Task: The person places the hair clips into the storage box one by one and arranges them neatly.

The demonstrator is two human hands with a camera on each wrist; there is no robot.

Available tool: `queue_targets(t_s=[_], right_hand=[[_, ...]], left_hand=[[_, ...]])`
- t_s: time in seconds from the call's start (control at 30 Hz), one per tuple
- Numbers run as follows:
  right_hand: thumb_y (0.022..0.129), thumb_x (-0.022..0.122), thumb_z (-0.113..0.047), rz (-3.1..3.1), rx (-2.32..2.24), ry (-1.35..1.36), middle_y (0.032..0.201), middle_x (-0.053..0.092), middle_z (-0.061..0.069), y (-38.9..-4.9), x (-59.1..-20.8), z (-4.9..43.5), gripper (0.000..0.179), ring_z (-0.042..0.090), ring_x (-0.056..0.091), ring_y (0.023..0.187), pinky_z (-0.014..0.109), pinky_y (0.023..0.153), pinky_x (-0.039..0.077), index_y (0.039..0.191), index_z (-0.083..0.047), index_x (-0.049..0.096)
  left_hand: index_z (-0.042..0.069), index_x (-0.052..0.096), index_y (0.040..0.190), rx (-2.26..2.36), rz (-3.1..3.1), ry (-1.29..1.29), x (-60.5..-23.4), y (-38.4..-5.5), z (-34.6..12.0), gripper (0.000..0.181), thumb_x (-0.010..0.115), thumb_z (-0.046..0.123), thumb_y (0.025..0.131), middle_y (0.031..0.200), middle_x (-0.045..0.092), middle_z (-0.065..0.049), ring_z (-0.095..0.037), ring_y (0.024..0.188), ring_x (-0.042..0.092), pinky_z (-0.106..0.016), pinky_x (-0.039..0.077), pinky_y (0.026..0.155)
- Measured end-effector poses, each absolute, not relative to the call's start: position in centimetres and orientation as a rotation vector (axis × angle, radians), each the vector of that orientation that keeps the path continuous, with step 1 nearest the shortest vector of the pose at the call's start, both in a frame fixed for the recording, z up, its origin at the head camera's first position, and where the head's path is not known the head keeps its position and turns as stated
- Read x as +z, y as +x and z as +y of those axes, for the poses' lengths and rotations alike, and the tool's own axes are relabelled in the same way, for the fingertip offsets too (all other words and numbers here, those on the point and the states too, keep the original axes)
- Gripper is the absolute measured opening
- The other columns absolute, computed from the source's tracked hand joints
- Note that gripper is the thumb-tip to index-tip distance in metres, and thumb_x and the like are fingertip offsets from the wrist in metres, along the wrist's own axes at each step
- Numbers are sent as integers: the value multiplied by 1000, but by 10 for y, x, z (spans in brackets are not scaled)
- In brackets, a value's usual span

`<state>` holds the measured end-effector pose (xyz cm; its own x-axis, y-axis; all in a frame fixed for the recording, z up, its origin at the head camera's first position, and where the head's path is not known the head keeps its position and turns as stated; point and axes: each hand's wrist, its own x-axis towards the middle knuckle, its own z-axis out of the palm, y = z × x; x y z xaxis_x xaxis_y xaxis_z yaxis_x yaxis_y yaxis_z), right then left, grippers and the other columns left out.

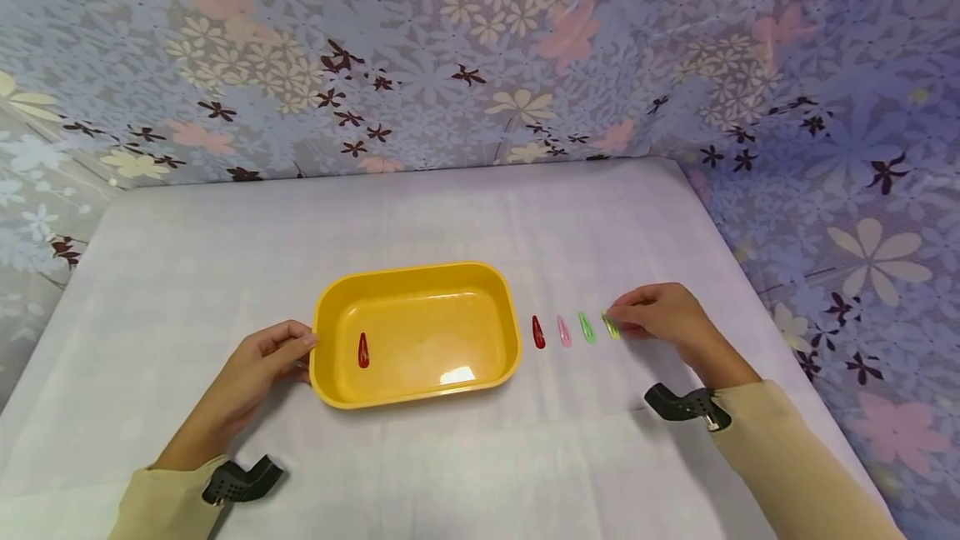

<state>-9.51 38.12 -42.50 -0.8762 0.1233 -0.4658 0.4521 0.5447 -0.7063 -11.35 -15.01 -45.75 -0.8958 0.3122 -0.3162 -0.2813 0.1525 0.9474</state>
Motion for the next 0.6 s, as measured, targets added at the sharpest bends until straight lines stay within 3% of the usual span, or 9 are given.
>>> queue_targets(t_s=[0.23, 0.6], right_hand=[[86, 84, -31, 2539, -1012, 449, 92, 73, 2, -99, -423, 371, 40, 17, 72, 80, 32, 71, 60, 108, 0, 72], [87, 83, -28, 2590, -957, 434, 89, 73, 3, -98, -425, 367, 33, 17, 71, 77, 34, 69, 59, 104, -1, 74]], left_hand=[[-7, 61, 112, 1796, 1990, 21, -458, -114, -150, 32, 64, 24, 103, 96, 70, -14, -24, 84, 69, -34, 62, 76], [-8, 61, 112, 1795, 1994, 37, -458, -114, -151, 32, 63, 23, 104, 96, 70, -15, -24, 83, 69, -35, 62, 76]])
